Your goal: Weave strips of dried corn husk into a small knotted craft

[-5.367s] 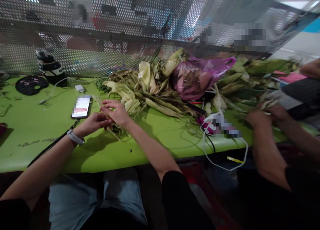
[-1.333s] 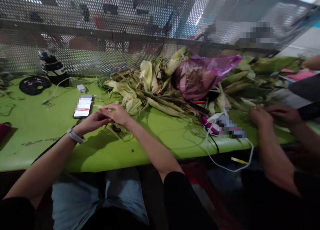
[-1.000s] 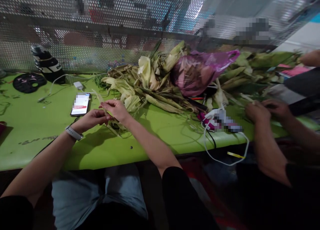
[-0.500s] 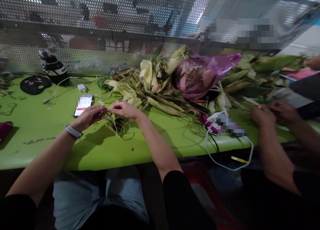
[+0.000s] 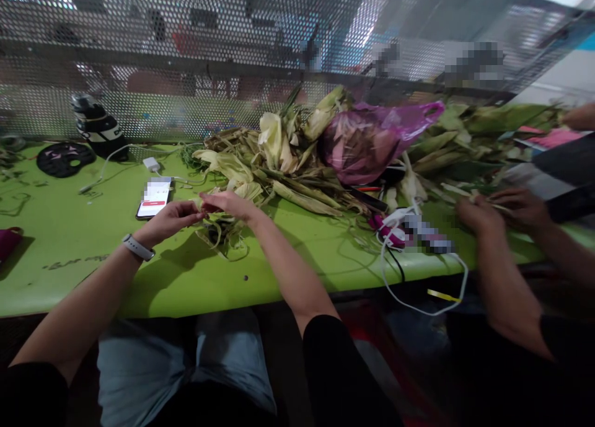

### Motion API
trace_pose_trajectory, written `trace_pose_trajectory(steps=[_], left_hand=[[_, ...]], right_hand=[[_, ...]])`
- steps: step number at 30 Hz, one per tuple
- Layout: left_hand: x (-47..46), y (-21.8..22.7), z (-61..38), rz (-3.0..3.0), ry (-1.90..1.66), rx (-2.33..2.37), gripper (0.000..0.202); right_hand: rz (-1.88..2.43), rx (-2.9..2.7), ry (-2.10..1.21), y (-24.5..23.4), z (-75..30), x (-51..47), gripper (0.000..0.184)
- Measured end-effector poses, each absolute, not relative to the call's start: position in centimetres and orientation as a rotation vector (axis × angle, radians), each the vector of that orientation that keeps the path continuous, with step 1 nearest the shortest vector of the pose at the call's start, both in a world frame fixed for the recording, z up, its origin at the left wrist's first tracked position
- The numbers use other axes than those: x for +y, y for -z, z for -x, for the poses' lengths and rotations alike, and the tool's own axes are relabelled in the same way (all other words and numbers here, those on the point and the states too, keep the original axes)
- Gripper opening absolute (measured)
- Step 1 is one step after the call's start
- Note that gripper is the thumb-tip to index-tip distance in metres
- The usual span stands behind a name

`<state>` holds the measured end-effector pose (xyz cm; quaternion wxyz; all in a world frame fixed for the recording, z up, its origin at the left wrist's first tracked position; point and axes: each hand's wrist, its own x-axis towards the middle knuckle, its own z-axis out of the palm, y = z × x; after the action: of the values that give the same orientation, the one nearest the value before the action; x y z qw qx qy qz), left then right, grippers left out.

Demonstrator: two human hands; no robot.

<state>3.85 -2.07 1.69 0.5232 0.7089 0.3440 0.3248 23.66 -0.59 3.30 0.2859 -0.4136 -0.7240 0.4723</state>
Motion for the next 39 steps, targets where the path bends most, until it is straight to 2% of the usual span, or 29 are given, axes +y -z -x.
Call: trace_pose_trajectory(steps=[3, 7, 13, 21, 27, 35, 39], left_hand=[[-2.2, -1.5, -4.1, -1.733, -0.737, 0.850, 0.028], [-2.5, -1.6, -4.4, -1.731, -0.745, 0.924, 0.030], [-2.4, -1.6, -4.4, -1.686, -0.756, 0.925, 0.027], [-1.2, -0.6, -3.6, -1.218, -1.003, 0.864, 0.028], [-1.0, -0.5, -3.3, -1.326, -1.021, 0.870, 0.027], [-1.3, -0.8, -3.2, -1.650, -0.868, 0.967, 0.025], [-1.2, -0.6, -3.2, -1.508, -0.905, 0.922, 0.023]], right_hand=[[1.014, -1.798, -1.408, -2.4, -22.3, -0.7, 0.042], [0.970, -1.486, -1.315, -1.2, -21.0, -0.7, 0.033], [0.970, -1.368, -1.218, -0.7, -20.9, -0.2, 0.025], [1.103, -1.473, -1.559, -1.4, -22.6, 0.4, 0.044], [0.952, -1.743, -1.419, -1.9, -23.7, 0.2, 0.030], [1.012, -1.767, -1.223, -2.0, -23.7, 0.1, 0.028], [1.014, -1.768, -1.179, -1.6, -23.7, 0.5, 0.030]])
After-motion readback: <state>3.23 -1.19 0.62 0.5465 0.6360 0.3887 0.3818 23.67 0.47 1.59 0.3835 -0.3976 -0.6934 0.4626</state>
